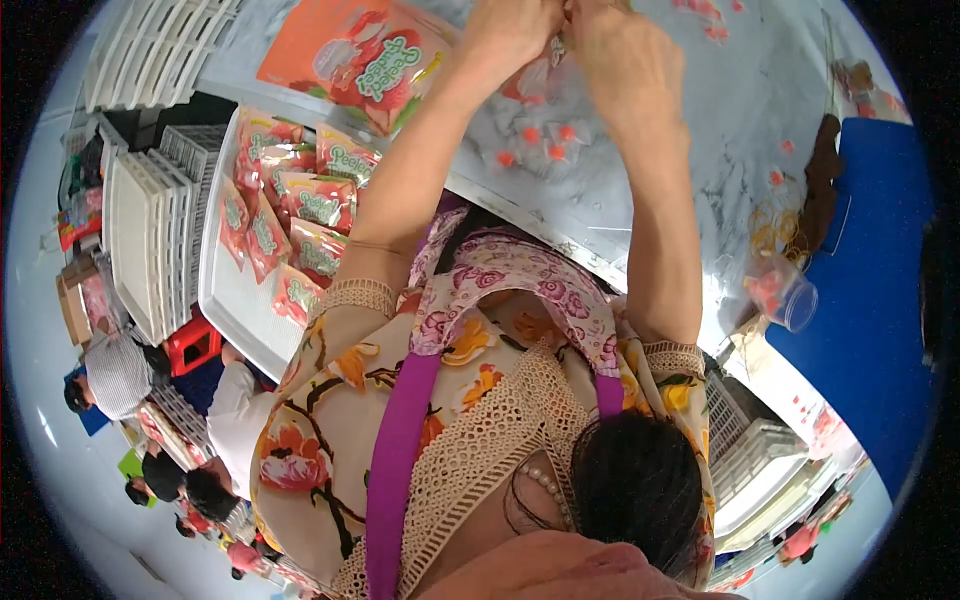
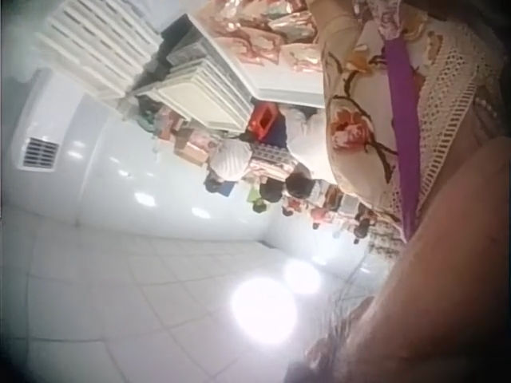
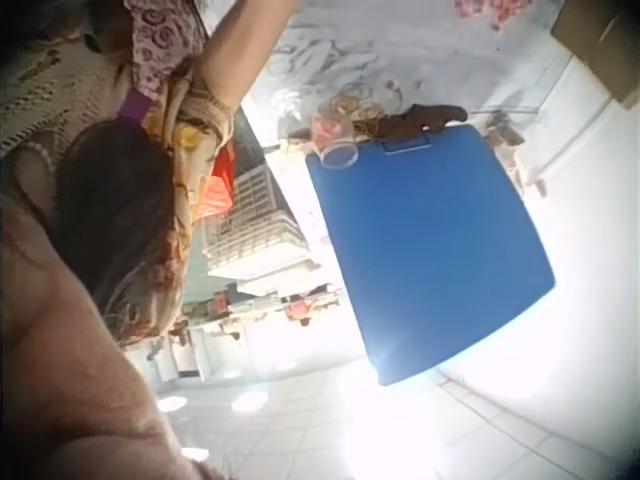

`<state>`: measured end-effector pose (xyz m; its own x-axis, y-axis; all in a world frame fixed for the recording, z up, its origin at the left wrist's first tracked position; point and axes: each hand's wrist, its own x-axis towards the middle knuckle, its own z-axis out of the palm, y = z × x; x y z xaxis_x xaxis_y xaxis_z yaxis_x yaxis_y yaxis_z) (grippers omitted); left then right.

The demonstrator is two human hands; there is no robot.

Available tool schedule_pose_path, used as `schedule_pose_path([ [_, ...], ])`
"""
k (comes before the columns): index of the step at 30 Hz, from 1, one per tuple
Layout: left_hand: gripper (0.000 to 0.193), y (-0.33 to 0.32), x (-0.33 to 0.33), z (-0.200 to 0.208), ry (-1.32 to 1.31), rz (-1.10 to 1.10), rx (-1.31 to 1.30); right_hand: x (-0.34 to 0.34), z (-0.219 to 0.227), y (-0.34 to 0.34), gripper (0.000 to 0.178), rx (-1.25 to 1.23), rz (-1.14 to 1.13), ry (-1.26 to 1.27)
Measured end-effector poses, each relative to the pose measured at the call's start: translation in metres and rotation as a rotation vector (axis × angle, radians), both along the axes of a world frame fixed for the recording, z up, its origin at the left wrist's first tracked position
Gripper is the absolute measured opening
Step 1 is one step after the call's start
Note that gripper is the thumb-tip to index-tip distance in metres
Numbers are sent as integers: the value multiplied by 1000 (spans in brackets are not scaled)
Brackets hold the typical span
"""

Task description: Packing small pink candies into plastic pouches.

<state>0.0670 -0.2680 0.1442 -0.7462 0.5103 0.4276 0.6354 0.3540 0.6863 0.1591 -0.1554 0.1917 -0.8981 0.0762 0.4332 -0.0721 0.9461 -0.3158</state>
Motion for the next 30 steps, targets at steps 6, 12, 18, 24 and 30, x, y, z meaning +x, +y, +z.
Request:
schedule_pose_path([
  [6,23,-41,8,73,-157,327,-18,-2,-15,-21,19,-437,366,730],
  [12,21,-89,-2,85,-227,449,276,7,-123,-88,31,-298,471,124],
  [18,18,-118,-1,68,-112,506,258,4,-177,-122,32,-86,478,-134],
  [24,16,-142,5,52,-125,571,95,42,-143,-42,46,-90,459,-38],
  [30,17,-129,7,46,-99,423,208,55,-164,-41,80,-45,144,-40],
])
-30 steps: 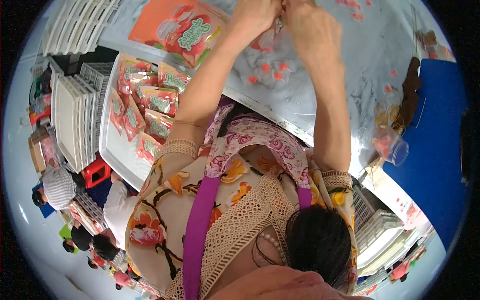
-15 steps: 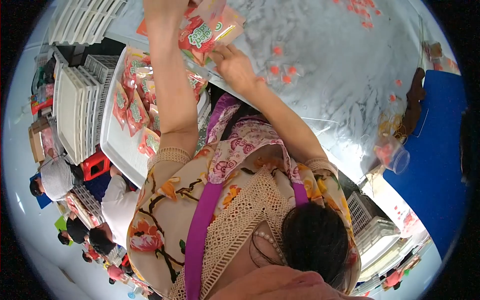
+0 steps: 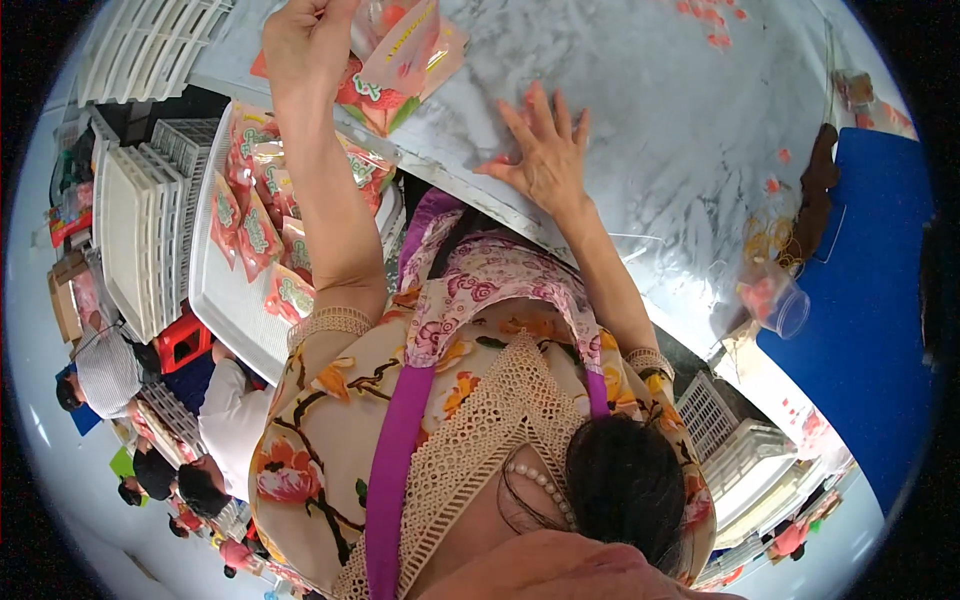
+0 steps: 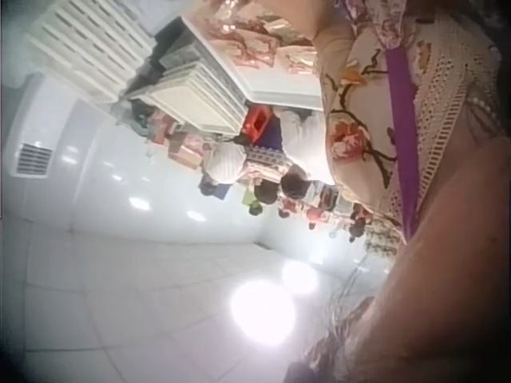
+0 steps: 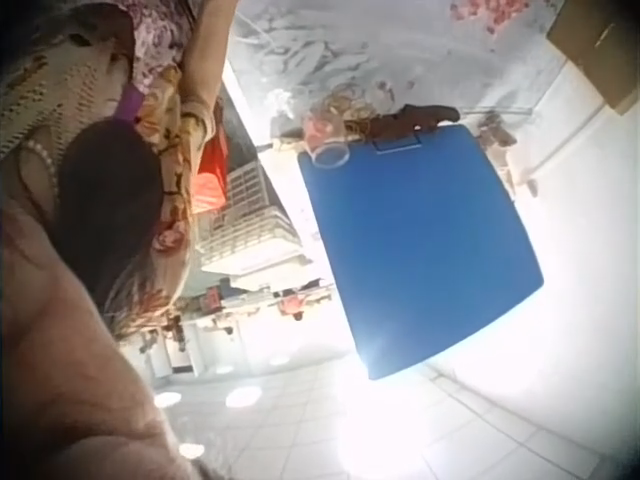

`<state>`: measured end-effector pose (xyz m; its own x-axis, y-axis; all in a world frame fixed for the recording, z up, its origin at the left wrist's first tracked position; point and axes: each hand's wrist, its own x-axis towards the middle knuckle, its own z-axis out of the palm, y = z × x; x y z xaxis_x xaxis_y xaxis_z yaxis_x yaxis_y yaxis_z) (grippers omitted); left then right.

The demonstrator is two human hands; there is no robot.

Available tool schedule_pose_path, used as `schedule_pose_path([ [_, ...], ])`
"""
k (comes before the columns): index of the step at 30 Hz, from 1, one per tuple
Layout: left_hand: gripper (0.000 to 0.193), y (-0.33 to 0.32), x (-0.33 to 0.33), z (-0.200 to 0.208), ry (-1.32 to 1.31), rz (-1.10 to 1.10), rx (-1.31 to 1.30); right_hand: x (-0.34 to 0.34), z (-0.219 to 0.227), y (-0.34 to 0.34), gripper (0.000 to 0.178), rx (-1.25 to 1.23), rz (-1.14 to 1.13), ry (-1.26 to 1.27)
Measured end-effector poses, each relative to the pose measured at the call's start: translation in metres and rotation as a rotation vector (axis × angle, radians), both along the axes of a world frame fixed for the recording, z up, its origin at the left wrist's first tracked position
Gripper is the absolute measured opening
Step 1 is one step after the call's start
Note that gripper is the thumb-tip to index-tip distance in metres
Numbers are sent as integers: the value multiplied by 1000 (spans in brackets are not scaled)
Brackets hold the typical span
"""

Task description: Packing small pink candies into plastic pouches.

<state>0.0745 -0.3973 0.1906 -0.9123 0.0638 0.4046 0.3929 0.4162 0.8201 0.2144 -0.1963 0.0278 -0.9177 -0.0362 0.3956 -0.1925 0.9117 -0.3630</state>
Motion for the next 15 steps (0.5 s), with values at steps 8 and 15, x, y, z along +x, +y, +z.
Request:
schedule_pose_path([
  [8,20,7,4,0,-227,134,-34,-6,-14,15,27,-110,36,-58],
  [15,21,33,18,-14,-129,-120,-44,-25,-24,59,18,-271,-100,129],
])
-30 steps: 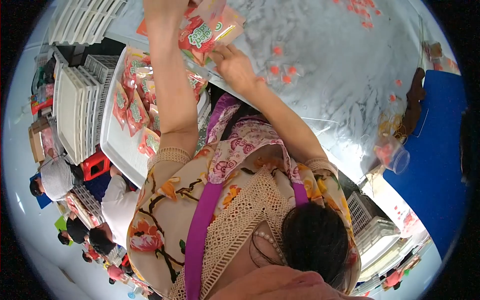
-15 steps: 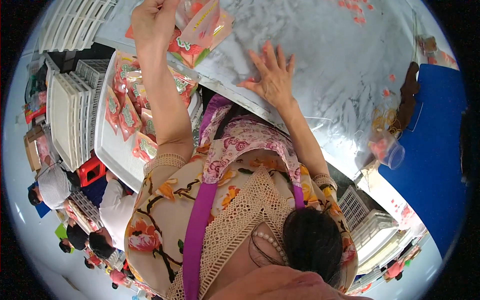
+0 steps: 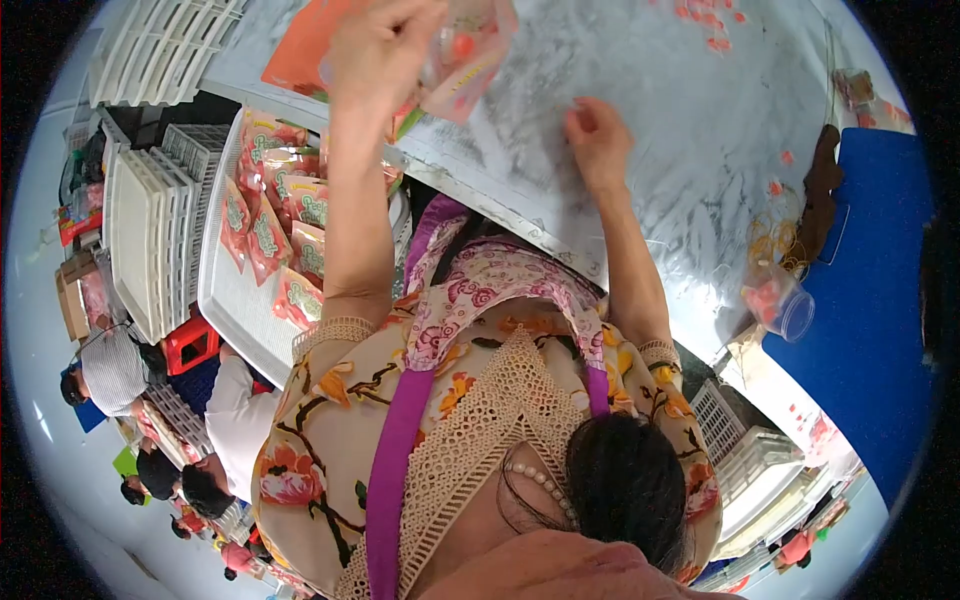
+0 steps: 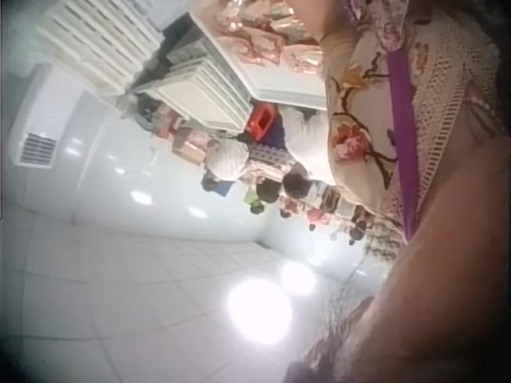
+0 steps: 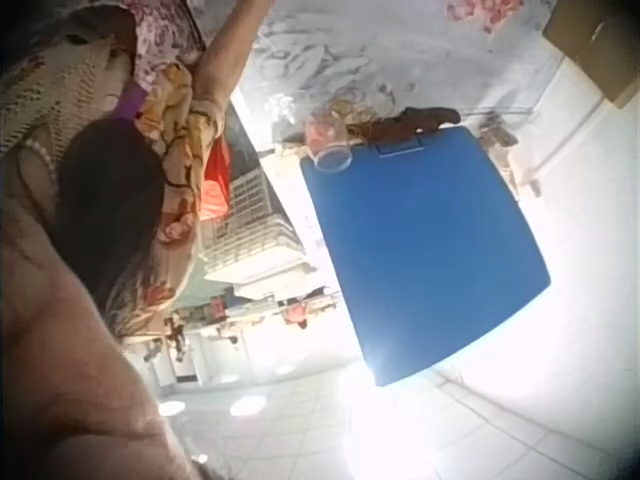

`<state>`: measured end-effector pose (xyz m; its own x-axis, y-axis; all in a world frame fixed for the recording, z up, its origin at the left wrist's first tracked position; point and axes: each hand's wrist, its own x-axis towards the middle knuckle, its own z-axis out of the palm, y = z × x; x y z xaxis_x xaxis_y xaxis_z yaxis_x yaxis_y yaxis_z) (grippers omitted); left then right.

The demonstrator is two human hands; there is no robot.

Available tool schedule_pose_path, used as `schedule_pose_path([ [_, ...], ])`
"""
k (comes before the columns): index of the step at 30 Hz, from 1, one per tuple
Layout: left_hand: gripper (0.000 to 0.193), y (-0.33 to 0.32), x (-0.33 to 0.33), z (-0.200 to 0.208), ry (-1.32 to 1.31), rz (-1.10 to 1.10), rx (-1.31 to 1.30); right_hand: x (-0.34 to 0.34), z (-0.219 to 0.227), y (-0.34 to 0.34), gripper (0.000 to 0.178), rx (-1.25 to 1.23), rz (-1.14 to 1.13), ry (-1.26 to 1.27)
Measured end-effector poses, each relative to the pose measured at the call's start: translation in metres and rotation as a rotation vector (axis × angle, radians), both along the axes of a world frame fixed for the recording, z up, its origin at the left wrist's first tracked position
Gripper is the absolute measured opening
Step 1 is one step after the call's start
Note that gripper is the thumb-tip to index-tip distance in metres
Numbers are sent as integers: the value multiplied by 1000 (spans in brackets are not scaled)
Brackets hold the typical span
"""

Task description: Packing small pink candies into plastic pouches.

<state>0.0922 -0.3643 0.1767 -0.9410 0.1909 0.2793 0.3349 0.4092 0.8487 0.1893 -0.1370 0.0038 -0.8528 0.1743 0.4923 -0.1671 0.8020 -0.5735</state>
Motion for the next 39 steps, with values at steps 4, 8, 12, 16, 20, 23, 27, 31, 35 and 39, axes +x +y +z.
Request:
schedule_pose_path([
  [4,22,28,7,-16,91,-86,-48,-14,62,23,16,-1169,-113,-116],
  [8,16,63,22,-3,138,-124,-98,-22,159,16,19,-1846,179,94],
  [12,15,85,29,6,124,-171,-163,-34,157,15,15,-2009,515,76],
  [16,19,91,27,-9,148,-177,-209,-26,192,-17,25,-1536,-56,129],
  [20,15,99,32,-6,73,-199,-124,-21,167,-7,31,-1499,25,293],
  [23,15,104,36,0,99,-190,-192,-16,164,-1,34,-1474,33,270],
  [27,16,107,33,-5,128,-184,-179,-19,163,-3,29,-1296,101,430],
  [31,15,110,30,-5,52,-187,-79,-16,170,-4,32,-1277,89,360],
  [35,18,105,26,-1,-52,-174,-156,-16,181,-15,25,-1291,74,326],
  [39,21,95,26,4,0,-142,-132,-11,166,-15,25,-737,202,116],
])
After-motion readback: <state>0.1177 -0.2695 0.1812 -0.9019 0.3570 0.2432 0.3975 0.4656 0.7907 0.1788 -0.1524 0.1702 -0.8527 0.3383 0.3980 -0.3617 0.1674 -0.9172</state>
